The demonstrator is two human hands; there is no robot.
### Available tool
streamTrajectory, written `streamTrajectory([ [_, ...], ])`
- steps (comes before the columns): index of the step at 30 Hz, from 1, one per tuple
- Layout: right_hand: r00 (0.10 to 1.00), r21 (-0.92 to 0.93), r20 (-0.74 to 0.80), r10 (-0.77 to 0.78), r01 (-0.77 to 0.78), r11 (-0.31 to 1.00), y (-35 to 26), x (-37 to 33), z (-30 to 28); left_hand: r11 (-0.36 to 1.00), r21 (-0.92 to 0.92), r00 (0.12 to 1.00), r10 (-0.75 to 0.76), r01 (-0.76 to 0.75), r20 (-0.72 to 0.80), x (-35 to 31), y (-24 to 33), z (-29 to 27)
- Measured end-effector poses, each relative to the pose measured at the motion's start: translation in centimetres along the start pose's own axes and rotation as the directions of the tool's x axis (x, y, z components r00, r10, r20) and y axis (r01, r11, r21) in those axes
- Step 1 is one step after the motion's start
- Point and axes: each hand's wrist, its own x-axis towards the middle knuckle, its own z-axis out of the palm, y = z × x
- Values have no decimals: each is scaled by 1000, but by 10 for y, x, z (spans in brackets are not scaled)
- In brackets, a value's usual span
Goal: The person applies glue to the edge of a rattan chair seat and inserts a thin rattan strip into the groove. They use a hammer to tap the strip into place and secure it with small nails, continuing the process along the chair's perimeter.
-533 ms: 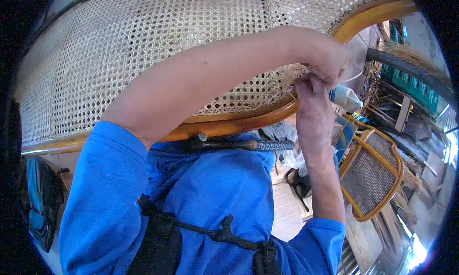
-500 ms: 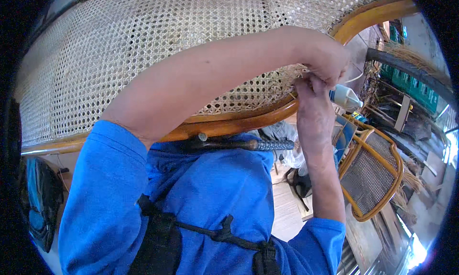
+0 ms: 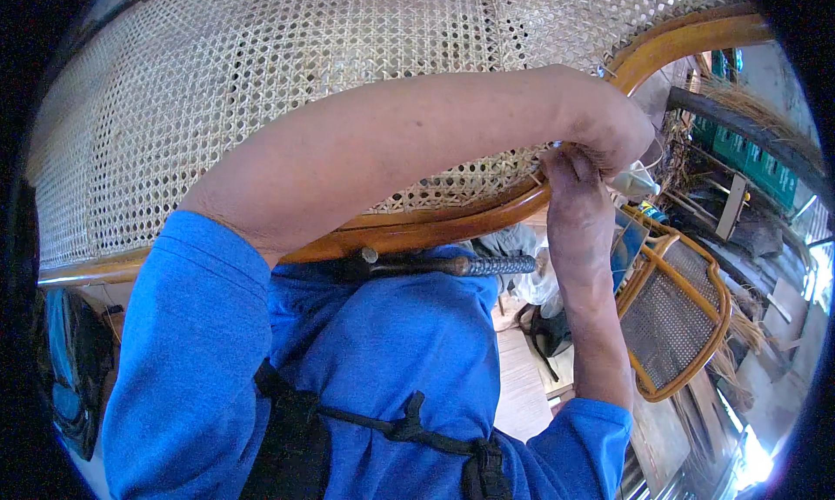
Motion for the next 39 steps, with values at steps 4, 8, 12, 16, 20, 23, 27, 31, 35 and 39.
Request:
streamTrajectory([
  [4, 997, -8, 70, 35, -35, 999, -2, 3, -4, 1000, -18, 999, 25, -25, -28, 6, -3, 5],
  [8, 996, -27, 91, 13, -11, 1000, -1, 4, -7, 999, -26, 999, 40, -40, -7, 9, -6, 7],
  [12, 989, 77, 144, -39, 28, 997, 5, 11, -11, 996, -52, 994, 73, -77, -77, 9, -11, 11],
  [16, 971, 78, 226, -78, 61, 995, 7, 18, -16, 995, -21, 987, 99, -102, -130, 12, -16, 13],
  [20, 967, 3, 243, -73, 74, 997, 6, 19, -23, 994, -98, 992, 41, -53, -116, -16, -9, -2],
  [23, 987, 144, 148, 66, -87, 986, -26, 7, -34, 988, -7, 979, 149, -151, -138, -10, -15, 4],
  [27, 898, 510, 437, -53, -199, 837, -56, -55, -15, 977, 13, 970, 215, -215, -118, -17, -18, 2],
  [31, 929, 587, 368, -36, -203, 784, -66, -77, 23, 978, 4, 975, 207, -207, -85, -28, -20, 0],
  [35, 885, 553, 465, -16, -276, 786, -55, -88, 20, 967, -56, 951, 234, -250, -203, -38, -30, 5],
  [39, 817, 624, 575, 52, -479, 617, -28, -101, -40, 950, -254, 952, 103, -180, -288, -56, -41, 9],
])
